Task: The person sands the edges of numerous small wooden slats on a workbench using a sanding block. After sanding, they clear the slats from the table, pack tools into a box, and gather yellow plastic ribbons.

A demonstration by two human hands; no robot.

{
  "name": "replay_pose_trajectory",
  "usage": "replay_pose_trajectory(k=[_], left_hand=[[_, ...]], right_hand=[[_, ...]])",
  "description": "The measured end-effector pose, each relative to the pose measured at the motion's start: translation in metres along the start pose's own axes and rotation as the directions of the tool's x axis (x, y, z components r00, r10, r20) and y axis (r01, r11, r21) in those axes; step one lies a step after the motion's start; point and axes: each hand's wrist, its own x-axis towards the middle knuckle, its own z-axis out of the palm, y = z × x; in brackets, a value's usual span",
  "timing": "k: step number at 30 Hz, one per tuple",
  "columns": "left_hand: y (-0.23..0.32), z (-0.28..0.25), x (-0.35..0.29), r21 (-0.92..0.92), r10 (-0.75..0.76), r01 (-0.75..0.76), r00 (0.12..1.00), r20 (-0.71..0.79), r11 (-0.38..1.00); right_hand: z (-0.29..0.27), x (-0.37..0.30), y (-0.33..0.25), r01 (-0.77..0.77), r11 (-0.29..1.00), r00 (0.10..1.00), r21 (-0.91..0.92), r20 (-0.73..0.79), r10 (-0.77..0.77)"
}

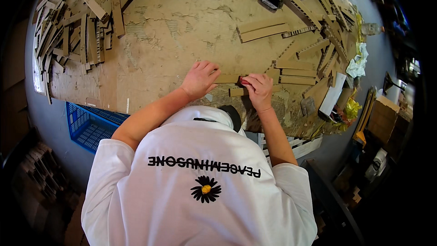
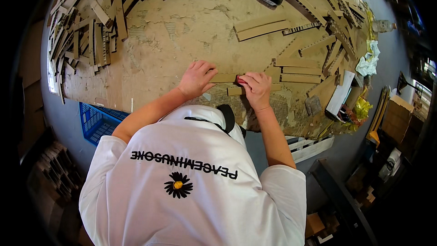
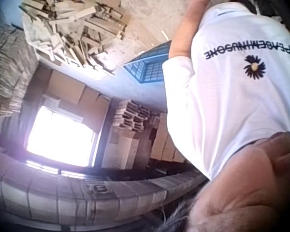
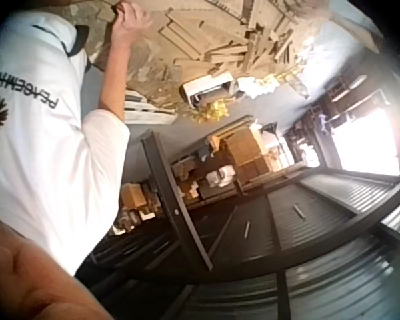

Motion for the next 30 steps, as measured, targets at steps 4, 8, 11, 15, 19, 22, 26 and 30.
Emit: replay_pose_trajectory(k=[4,8,11,15,19,22,26,30], left_hand=[[0.000,-0.001,0.000,0.004,-0.005,0.005,1.000,-0.001,1.000],[-0.001,0.000,0.001,-0.012,-0.008,0.008,1.000,0.000,1.000],[-0.001,0.000,0.001,-0.013,-0.008,0.008,1.000,0.005,1.000],[0.000,-0.001,0.003,-0.022,0.008,-0.008,1.000,-0.015,1.000],[0.004,-0.001,0.009,0.009,0.003,-0.003,1.000,0.012,1.000],[0.005,-0.002,0.011,0.034,0.024,-0.024,1.000,-0.003,0.999],[0.005,0.001,0.006,0.054,0.025,-0.024,1.000,-0.017,0.998],[0.009,0.014,0.004,0.076,-0.065,0.064,0.998,0.019,0.995]], right_hand=[[0.002,-0.001,0.002,-0.010,1.000,1.000,0.013,-0.006,0.010],[0.005,-0.001,0.005,-0.010,0.999,1.000,0.038,-0.021,0.011],[0.007,-0.002,0.007,-0.008,0.999,0.999,0.054,-0.032,0.010],[0.007,-0.004,0.009,-0.006,0.998,0.999,0.066,-0.049,0.009],[0.007,-0.003,0.008,-0.005,0.998,0.998,0.063,-0.063,0.008],[0.006,-0.005,0.005,0.001,1.000,0.998,0.026,-0.064,0.001],[0.006,-0.007,0.001,0.008,0.999,0.996,-0.041,-0.088,-0.011],[0.005,-0.002,-0.005,0.021,1.000,0.990,-0.010,-0.142,-0.022]])
